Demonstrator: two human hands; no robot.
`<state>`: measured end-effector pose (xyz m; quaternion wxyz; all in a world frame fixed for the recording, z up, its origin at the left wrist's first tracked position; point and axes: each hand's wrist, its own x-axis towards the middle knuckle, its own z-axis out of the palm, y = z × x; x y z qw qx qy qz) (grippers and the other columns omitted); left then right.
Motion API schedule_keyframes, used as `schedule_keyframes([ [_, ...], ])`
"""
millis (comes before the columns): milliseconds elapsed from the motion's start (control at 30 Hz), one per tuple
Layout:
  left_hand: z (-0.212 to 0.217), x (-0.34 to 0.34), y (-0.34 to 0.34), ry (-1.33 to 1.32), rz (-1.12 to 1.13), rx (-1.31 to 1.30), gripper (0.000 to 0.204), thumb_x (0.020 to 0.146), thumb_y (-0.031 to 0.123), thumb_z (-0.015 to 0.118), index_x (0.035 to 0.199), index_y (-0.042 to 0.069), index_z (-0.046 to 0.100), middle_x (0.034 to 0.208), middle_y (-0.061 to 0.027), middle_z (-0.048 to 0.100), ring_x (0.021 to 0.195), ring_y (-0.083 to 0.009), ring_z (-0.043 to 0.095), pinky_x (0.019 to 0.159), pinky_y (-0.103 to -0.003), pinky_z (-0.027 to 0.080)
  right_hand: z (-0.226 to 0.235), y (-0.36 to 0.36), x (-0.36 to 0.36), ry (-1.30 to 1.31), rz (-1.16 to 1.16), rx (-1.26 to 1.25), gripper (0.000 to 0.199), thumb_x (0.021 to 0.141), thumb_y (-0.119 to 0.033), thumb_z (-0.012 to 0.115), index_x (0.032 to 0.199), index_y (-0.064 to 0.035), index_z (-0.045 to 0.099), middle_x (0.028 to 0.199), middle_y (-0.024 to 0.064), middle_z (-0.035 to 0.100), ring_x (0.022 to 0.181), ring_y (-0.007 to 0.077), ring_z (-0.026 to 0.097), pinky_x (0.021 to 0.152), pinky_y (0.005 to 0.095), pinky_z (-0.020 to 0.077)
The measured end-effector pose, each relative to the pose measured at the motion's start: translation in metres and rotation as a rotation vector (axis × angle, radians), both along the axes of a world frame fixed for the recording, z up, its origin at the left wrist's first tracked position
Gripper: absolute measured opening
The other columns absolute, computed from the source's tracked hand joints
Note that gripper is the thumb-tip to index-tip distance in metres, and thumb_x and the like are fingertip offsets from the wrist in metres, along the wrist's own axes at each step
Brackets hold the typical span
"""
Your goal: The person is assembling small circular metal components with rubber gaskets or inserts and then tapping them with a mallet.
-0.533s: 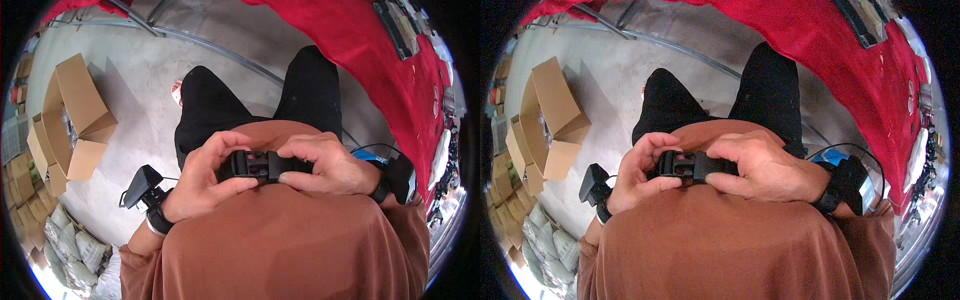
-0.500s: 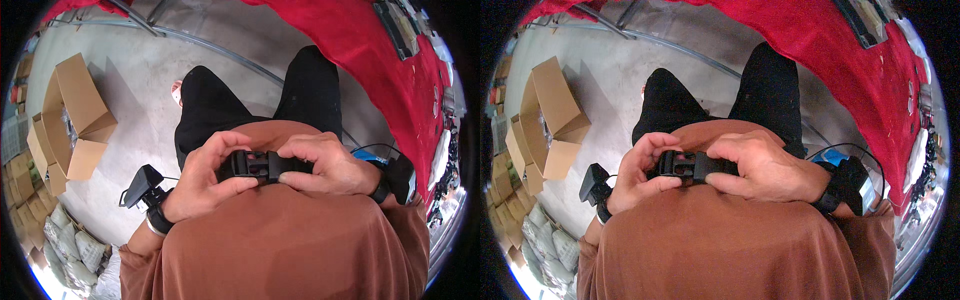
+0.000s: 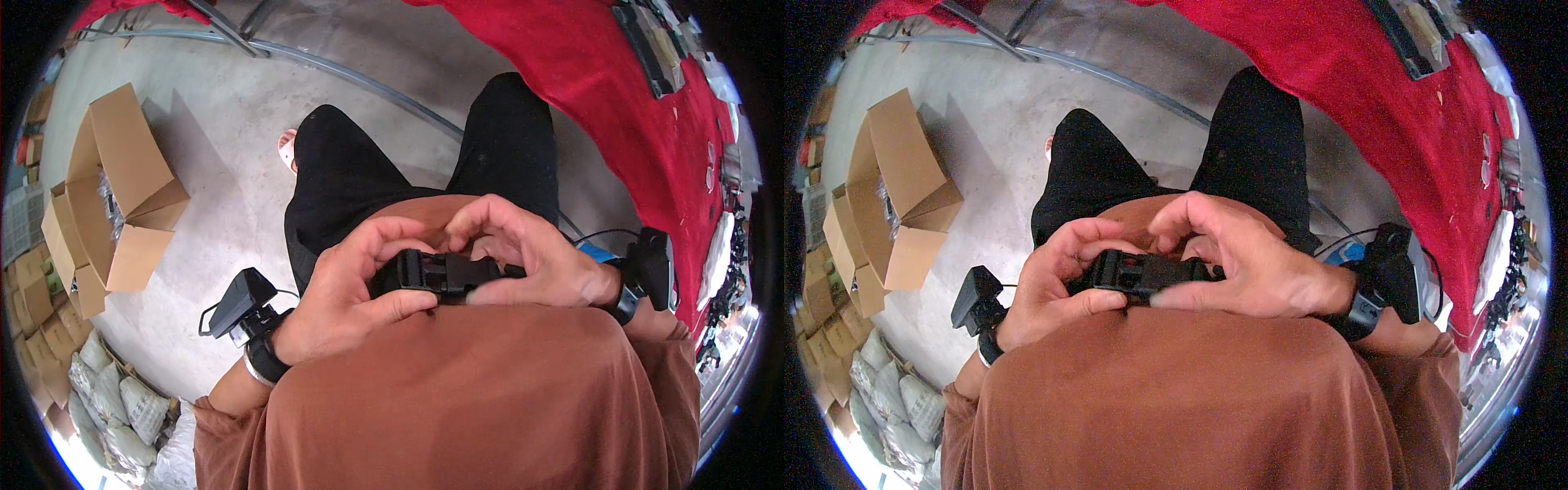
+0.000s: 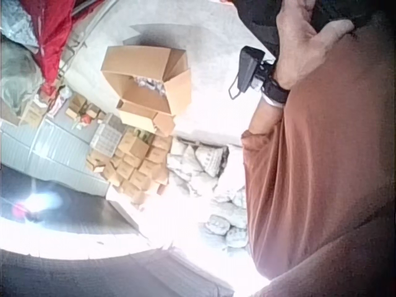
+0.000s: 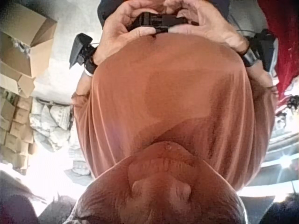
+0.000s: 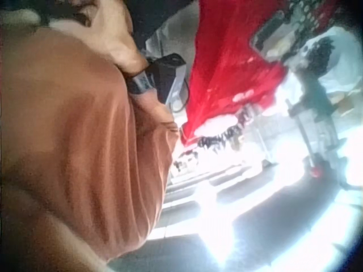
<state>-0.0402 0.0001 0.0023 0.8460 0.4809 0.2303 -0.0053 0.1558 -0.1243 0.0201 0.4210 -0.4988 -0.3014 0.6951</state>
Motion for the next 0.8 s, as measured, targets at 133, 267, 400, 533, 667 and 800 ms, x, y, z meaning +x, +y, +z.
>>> schedule_keyframes([
  [133,0.005,0.006,-0.002,-0.018,-0.013,-0.011,0.059,0.076,0.005,0.071,0.124,-0.004,0.038,0.112,-0.0114,0.055,0.105,-0.0158,0.054,0.089,-0.028,0.045,0.001,0.005,-0.018,0.080,-0.208,0.025,0.027,0.088,-0.007,0.052,0.111,-0.0025,0.039,0.095,0.0035,0.049,0.090,0.0099,0.048,0.081,0.0244,0.0391],
  [267,0.007,0.008,-0.006,-0.065,-0.036,0.089,0.059,0.077,0.007,0.071,0.124,-0.005,0.038,0.113,-0.0123,0.055,0.106,-0.0161,0.055,0.090,-0.028,0.045,-0.010,0.010,-0.032,-0.224,-0.254,0.045,0.012,0.093,-0.010,0.044,0.100,-0.0018,0.041,0.086,0.0064,0.051,0.081,0.0119,0.052,0.070,0.0281,0.0438],
  [400,0.004,0.008,-0.006,-0.066,-0.115,0.350,0.061,0.075,0.007,0.072,0.125,-0.004,0.038,0.114,-0.0117,0.056,0.107,-0.0156,0.055,0.090,-0.029,0.044,-0.011,0.014,-0.041,-0.433,-0.226,0.023,0.010,0.090,-0.006,0.043,0.097,0.0009,0.043,0.084,0.0157,0.055,0.079,0.0253,0.057,0.070,0.0352,0.0446],
  [533,0.007,0.005,-0.002,-0.052,-0.118,0.256,0.058,0.077,0.006,0.070,0.125,-0.002,0.040,0.113,-0.0098,0.057,0.105,-0.0158,0.056,0.088,-0.028,0.045,-0.002,0.019,-0.032,-0.484,-0.101,0.047,0.014,0.090,-0.013,0.046,0.094,0.0009,0.048,0.079,0.0179,0.057,0.077,0.0298,0.060,0.068,0.0365,0.0459],
  [667,0.002,-0.028,0.018,0.007,0.089,-0.164,0.044,0.085,0.001,0.057,0.126,0.000,0.041,0.112,-0.0108,0.057,0.096,-0.0129,0.058,0.085,-0.026,0.045,0.020,0.018,-0.005,-0.621,0.077,-0.114,0.015,0.092,-0.017,0.051,0.092,-0.0018,0.053,0.075,0.0008,0.054,0.069,0.0055,0.053,0.061,0.0216,0.0440],
  [800,-0.006,-0.084,0.028,0.388,0.262,-0.004,0.031,0.090,0.022,0.054,0.110,-0.001,0.052,0.098,-0.0127,0.063,0.081,-0.0166,0.062,0.070,-0.027,0.051,-0.004,-0.048,0.045,-0.738,-0.180,-0.179,0.010,0.089,-0.010,0.054,0.085,-0.0004,0.053,0.071,-0.0004,0.053,0.061,0.0049,0.046,0.056,0.0210,0.0393],
])
